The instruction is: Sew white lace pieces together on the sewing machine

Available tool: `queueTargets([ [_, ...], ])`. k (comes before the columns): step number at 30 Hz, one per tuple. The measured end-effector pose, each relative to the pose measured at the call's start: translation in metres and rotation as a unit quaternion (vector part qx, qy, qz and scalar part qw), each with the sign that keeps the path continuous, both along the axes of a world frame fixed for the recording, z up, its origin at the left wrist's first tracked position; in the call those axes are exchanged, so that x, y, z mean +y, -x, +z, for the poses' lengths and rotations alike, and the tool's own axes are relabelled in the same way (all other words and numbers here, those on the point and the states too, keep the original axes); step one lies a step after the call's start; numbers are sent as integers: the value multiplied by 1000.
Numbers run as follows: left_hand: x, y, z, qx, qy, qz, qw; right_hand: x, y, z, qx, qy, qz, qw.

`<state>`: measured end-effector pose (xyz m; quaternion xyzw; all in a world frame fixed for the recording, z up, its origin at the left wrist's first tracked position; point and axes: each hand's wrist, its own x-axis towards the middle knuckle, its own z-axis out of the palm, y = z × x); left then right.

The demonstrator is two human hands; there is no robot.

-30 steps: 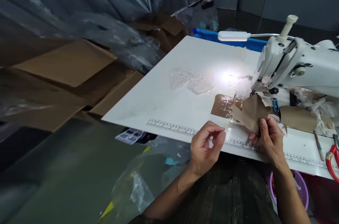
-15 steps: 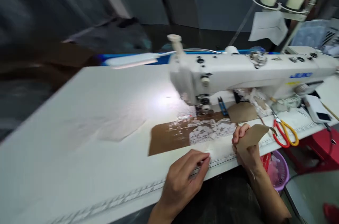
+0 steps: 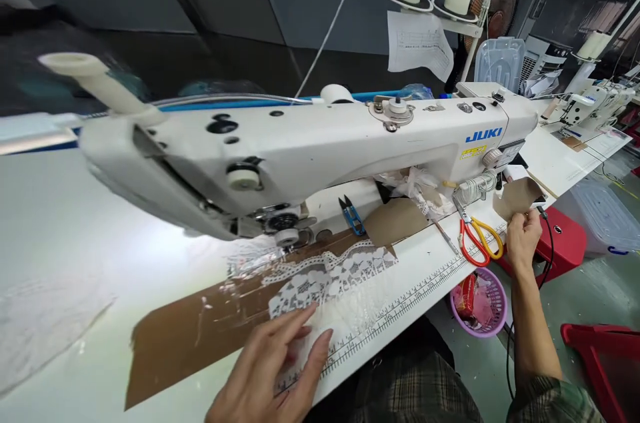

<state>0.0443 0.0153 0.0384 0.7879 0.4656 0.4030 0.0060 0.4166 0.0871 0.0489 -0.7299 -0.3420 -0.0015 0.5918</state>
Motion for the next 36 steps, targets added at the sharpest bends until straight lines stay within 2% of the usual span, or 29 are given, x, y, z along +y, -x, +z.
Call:
queueTargets([
  [3,-1,-2,-1,-9,-12,30,999,-2,1,-3,-34,50,-53,997],
  [7,0,-5,-1,24,-26,19,999,-3,1,-2,-74,120,-108,984],
  [9,-1,-6,0,44,-20,15,999,-2,-2,-2,-91,161,-112,976],
  [13,-2,-8,-1,60,-3,33,998,-2,-8,-6,-152,219,-71,961],
  [15,-3,-10,-3,62,5,34,997,-1,-6,-8,-222,192,-71,953],
  [17,-4,-11,-5,57,9,33,998,2,3,-8,-285,124,-36,950],
  [19,-6,-12,-7,46,6,37,998,7,22,-7,-314,55,71,945],
  [21,-7,-12,-8,40,-1,40,998,12,47,-7,-324,13,191,926],
  [23,-9,-12,-10,45,-6,39,998,16,73,-8,-334,2,246,910],
  [25,-9,-13,-12,59,-4,32,998,17,93,-10,-341,14,259,904],
  [28,-9,-14,-15,77,11,29,997,16,107,-12,-350,33,259,900],
  [33,-7,-17,-15,88,16,44,995,6,118,-8,-352,-24,240,904],
  [36,-9,-19,-10,78,33,63,994,-1,136,0,-337,-47,287,895],
])
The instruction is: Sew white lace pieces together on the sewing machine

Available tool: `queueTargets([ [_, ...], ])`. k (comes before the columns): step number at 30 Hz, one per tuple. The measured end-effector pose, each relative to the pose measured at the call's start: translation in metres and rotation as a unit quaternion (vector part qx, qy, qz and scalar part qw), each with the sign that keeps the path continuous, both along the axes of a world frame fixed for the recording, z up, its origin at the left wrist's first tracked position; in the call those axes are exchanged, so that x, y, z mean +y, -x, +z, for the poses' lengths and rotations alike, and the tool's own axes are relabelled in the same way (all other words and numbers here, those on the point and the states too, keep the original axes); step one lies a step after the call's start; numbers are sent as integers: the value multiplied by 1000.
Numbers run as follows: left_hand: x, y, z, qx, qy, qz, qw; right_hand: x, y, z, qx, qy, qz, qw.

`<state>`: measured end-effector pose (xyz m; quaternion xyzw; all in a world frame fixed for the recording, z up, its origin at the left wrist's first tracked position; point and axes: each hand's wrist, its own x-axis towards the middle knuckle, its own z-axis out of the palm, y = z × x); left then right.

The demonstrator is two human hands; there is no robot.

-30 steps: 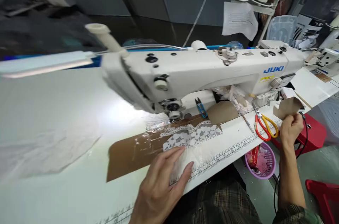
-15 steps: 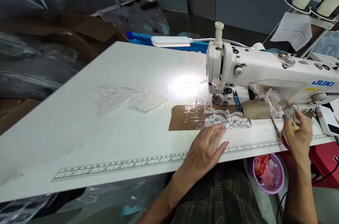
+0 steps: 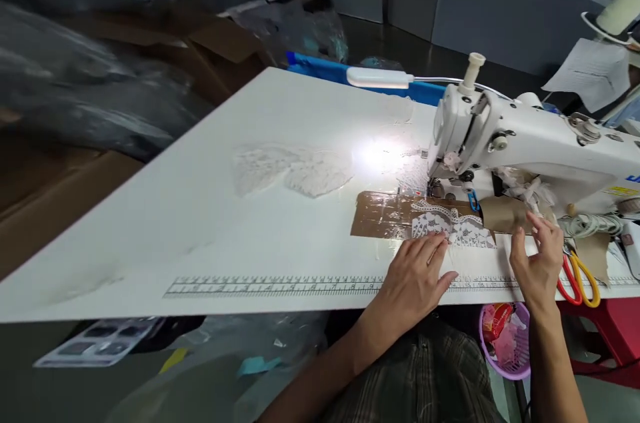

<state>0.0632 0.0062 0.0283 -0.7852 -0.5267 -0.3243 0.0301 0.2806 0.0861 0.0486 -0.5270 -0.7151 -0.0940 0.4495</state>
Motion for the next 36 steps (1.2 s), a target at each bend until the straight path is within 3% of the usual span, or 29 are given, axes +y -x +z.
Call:
queueTargets([
  [7,-11,0,10,-56,-24,112,992,-1,42,5,-47,61,216,973],
  [12,-5,41,27,26,-46,94,994,16,41,-1,-105,91,301,943],
  [15,23,77,41,116,-22,82,990,27,38,-7,-153,74,302,938],
  [18,65,100,48,151,45,77,984,33,36,-12,-227,59,261,936],
  [21,111,104,41,154,108,25,982,32,38,-11,-278,65,255,924],
  [24,153,99,30,154,135,-37,978,29,50,-4,-277,72,297,911],
  [28,190,103,29,157,148,-116,969,32,78,7,-235,126,357,895],
  [32,186,117,32,125,106,-114,980,48,92,12,-221,204,349,888],
  [34,169,121,29,88,87,-93,988,57,90,11,-211,229,333,890],
  [36,145,121,23,53,94,-111,988,63,85,12,-187,245,333,891],
])
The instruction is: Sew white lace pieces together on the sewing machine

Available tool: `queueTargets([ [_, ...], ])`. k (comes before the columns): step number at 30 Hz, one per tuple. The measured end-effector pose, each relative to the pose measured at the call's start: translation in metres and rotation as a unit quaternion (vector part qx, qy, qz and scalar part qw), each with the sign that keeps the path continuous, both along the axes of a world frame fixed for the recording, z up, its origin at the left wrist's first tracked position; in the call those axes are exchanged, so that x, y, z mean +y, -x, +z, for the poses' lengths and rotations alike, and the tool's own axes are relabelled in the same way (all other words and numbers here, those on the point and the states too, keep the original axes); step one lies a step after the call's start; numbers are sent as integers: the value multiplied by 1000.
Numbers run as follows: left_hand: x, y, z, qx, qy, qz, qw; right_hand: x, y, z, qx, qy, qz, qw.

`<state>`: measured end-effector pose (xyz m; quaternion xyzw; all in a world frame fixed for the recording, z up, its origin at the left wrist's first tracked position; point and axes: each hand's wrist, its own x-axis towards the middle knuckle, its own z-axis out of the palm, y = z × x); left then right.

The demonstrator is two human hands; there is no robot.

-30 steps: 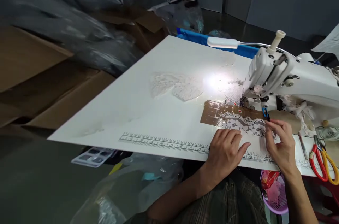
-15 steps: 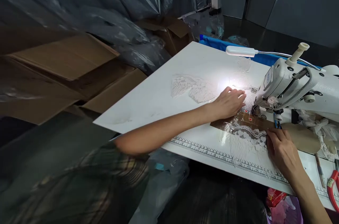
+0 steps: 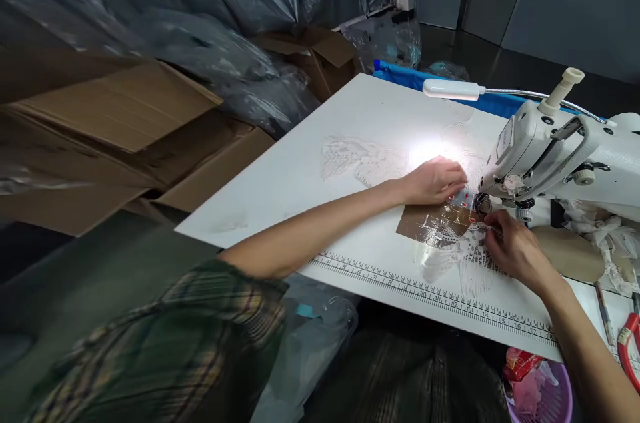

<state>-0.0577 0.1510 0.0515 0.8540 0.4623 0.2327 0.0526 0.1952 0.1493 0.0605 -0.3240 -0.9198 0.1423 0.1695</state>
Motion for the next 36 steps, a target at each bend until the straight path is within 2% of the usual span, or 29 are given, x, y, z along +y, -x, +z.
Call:
queueTargets([
  [3,-36,-6,-5,-30,13,-75,997,7,-8,4,33,45,11,998],
  [7,-59,-4,-2,-31,27,-97,994,13,-14,10,26,82,24,996],
  [10,-59,7,-2,-24,26,-56,998,15,-17,11,-2,49,2,999],
  [13,-54,13,-8,0,-44,-4,999,13,-16,8,-67,-8,-61,996],
  [16,-53,9,-11,-1,-101,-54,993,8,-13,7,-135,-45,-118,983],
  [20,-59,-2,-7,15,-86,-140,986,4,-14,5,-157,-40,-125,979],
  [24,-66,-7,0,52,-68,-142,986,5,-21,0,-144,-46,-163,975],
  [27,-68,-11,1,62,-73,-134,986,5,-22,-2,-50,-38,-173,983],
  [29,-67,-13,-1,49,-80,-130,987,3,-19,-1,39,-4,-166,985],
  [32,-66,-14,-1,-13,-52,-108,993,-4,-8,2,141,121,-172,967],
  [34,-68,-14,4,-94,4,-61,994,-10,3,5,189,233,-186,936],
  [36,-71,-12,13,-195,106,-9,975,-17,18,9,228,333,-187,896],
])
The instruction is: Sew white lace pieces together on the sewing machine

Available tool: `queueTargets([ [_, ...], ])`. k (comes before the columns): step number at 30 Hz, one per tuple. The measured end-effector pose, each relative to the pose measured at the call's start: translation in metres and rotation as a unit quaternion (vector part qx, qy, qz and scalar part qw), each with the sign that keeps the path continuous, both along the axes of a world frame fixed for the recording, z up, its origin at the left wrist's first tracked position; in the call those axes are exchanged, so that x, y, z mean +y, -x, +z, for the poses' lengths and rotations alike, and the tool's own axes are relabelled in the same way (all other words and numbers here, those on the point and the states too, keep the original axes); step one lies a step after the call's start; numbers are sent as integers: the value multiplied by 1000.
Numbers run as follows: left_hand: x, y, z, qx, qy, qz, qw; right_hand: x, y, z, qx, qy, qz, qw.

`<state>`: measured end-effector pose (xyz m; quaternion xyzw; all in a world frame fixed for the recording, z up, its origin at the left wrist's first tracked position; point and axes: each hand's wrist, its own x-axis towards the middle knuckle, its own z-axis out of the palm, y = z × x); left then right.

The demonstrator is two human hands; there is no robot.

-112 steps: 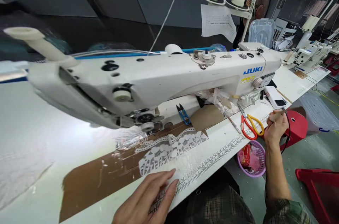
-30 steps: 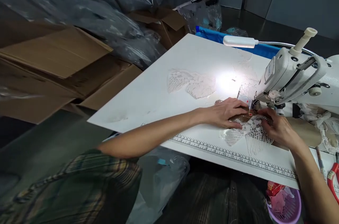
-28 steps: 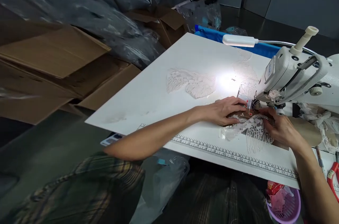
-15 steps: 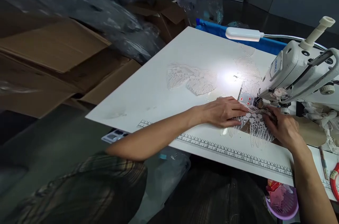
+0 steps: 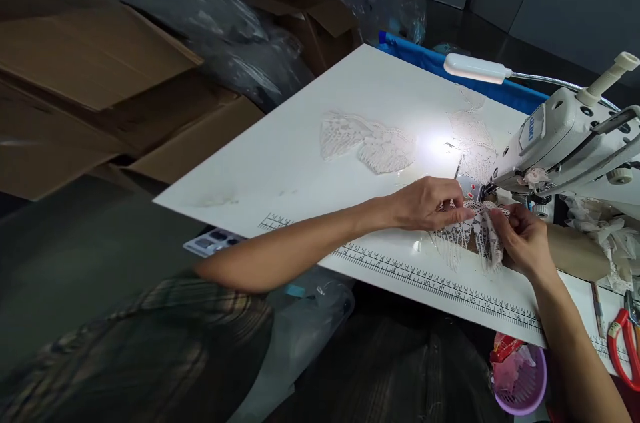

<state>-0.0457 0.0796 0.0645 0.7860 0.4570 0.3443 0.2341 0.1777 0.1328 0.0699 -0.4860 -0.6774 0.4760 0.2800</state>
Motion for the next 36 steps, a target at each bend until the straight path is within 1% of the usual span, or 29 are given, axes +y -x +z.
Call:
queueTargets([
  [1,-1,1,5,-49,67,9,997,-3,7,3,26,39,5,999],
  [2,-3,3,9,-91,134,9,987,-7,15,6,46,74,17,996],
  [4,-3,6,17,-133,249,-6,959,-11,25,12,63,128,70,987],
  [5,-3,8,19,-129,285,-6,950,-12,28,14,60,143,105,982],
  [6,-3,8,21,-108,305,5,946,-11,28,16,50,147,140,978],
  [7,-2,9,23,-75,310,25,947,-9,27,16,34,136,164,977],
  [8,-2,9,24,-38,305,51,950,-6,23,15,11,105,173,979],
  [9,-2,9,24,-2,296,77,952,-2,17,13,-22,55,167,984],
  [10,-2,8,25,29,288,96,952,2,11,10,-59,-10,151,987],
  [11,-2,7,25,52,286,105,951,6,5,6,-100,-85,139,981],
  [12,-2,6,25,65,287,108,950,9,-1,1,-132,-160,143,968],
  [13,-1,5,25,72,289,110,948,12,-5,-4,-152,-232,164,947],
  [15,1,2,24,70,276,123,950,15,-10,-13,-176,-352,226,891],
  [17,2,0,24,60,254,139,955,16,-11,-20,-203,-430,265,838],
  [18,2,0,24,57,247,139,957,16,-11,-23,-222,-452,267,822],
  [19,2,0,25,58,246,131,959,17,-11,-25,-236,-464,263,812],
  [20,1,1,25,61,249,119,959,18,-10,-27,-243,-468,258,810],
  [22,-1,3,26,70,256,92,960,19,-11,-30,-239,-464,251,815],
  [24,-1,5,23,61,243,91,964,20,-12,-31,-230,-459,242,823],
  [26,0,4,17,8,236,113,965,19,-13,-32,-220,-450,231,834],
  [29,4,-2,6,-105,245,129,955,15,-14,-30,-189,-420,219,860],
  [31,8,-7,2,-132,244,142,950,11,-14,-29,-171,-405,222,870],
  [34,10,-8,5,-99,236,181,950,9,-16,-30,-176,-417,237,860],
  [36,9,-4,10,-52,240,169,955,8,-16,-31,-194,-427,240,850],
])
